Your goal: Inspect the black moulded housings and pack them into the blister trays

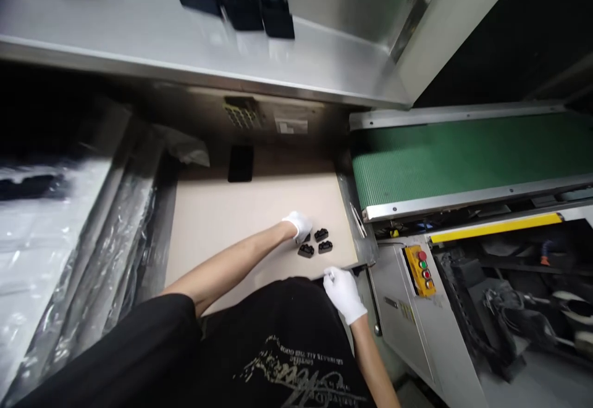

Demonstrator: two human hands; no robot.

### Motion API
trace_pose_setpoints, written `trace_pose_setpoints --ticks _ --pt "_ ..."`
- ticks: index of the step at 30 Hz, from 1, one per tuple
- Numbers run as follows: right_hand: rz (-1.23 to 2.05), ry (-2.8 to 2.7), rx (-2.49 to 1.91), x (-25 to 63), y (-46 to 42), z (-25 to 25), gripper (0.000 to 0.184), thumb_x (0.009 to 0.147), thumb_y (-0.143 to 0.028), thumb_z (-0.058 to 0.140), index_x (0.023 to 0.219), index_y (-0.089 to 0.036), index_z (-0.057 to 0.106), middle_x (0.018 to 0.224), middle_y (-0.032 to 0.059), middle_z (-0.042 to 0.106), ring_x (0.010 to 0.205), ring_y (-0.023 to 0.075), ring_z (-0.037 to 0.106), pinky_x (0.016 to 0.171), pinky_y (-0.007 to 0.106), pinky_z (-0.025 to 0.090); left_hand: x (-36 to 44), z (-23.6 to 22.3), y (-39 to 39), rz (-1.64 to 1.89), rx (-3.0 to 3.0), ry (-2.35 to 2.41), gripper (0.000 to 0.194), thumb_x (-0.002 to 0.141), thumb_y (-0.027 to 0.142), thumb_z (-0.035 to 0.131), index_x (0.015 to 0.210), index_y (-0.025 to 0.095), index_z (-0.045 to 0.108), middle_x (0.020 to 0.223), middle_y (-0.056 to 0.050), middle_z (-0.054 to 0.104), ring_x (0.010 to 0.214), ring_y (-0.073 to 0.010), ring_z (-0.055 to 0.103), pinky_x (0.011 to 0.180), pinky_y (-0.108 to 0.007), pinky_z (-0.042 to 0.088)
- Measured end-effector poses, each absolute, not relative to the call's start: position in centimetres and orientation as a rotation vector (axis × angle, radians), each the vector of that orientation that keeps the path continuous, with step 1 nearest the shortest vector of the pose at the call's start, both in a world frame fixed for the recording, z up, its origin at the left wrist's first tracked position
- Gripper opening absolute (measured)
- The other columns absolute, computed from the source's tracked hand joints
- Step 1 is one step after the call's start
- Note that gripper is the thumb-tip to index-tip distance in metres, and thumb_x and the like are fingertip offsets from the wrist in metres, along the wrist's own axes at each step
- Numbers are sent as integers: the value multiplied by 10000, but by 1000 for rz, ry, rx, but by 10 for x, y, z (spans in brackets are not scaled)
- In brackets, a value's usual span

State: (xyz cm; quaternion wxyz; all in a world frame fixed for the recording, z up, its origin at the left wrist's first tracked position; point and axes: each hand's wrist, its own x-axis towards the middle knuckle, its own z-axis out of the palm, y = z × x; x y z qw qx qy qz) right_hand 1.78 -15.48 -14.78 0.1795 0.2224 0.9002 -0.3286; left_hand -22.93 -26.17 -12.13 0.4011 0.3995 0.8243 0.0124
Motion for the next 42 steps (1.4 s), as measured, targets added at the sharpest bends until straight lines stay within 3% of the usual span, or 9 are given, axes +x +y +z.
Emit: trace_pose_setpoints --ticks 8,13,15,17,19,21,27,35,42 --pt "-861 2524 627 14 -130 -186 282 884 -105 528 902 -181 799 896 93 817 880 252 756 845 311 523 -215 -139 -291 86 955 2134 323 1010 441 753 1097 130 731 1039 -67 752 953 -201 740 902 -407 648" --pt "-896 2782 484 -3 -118 -186 215 804 -85 591 756 -224 748 661 38 723 632 238 696 622 298 475 -184 -144 -325 232 892 2329 331 982 212 633 1298 145 700 1208 -174 752 1100 -297 747 936 -434 618" --pt "-855 2819 521 -6 -113 -188 258 824 -87 575 851 -215 798 689 63 745 654 256 718 613 310 477 -167 -142 -334 304 908 2423 451 976 171 544 1415 181 646 1381 -200 692 1261 -336 690 1028 -459 582" --pt "-741 2770 642 -7 -110 -191 396 909 -116 521 1148 -167 833 810 112 804 768 276 768 696 325 519 -155 -142 -335 346 963 2449 473 977 215 549 1443 218 630 1450 -187 652 1332 -361 637 1083 -486 546" --pt "-610 2744 688 -8 -110 -192 530 1006 -167 449 1466 -127 710 958 152 835 896 281 794 814 336 542 -150 -145 -330 359 1045 2409 444 976 292 595 1410 219 651 1398 -183 669 1295 -377 636 1079 -495 535" --pt "-520 2757 600 -12 -113 -192 591 1056 -206 413 1623 -146 568 1100 158 836 1005 275 793 899 335 542 -151 -154 -321 347 1118 2346 399 992 341 609 1351 183 680 1311 -190 693 1232 -376 651 1062 -489 530" --pt "-308 2636 487 -30 -124 -204 611 1069 -285 469 1680 -258 494 1282 105 809 1107 287 777 964 355 564 -151 -193 -302 260 1170 2286 303 1069 364 574 1209 130 706 1268 -165 690 1195 -306 645 1075 -489 516" --pt "-374 2596 579 -33 -124 -214 485 1096 -318 428 1520 -271 659 1359 82 785 1230 264 734 1054 347 543 -143 -209 -312 325 1105 2358 342 1051 407 593 1174 118 729 1278 -234 687 1164 -393 650 1003 -492 506" --pt "-318 2664 332 -33 -131 -184 672 1060 -230 421 1726 -313 405 1250 88 782 1144 265 725 1003 347 534 -141 -216 -325 565 1027 2417 320 1015 450 655 1125 158 728 1169 -196 710 1130 -383 648 1010 -505 505"
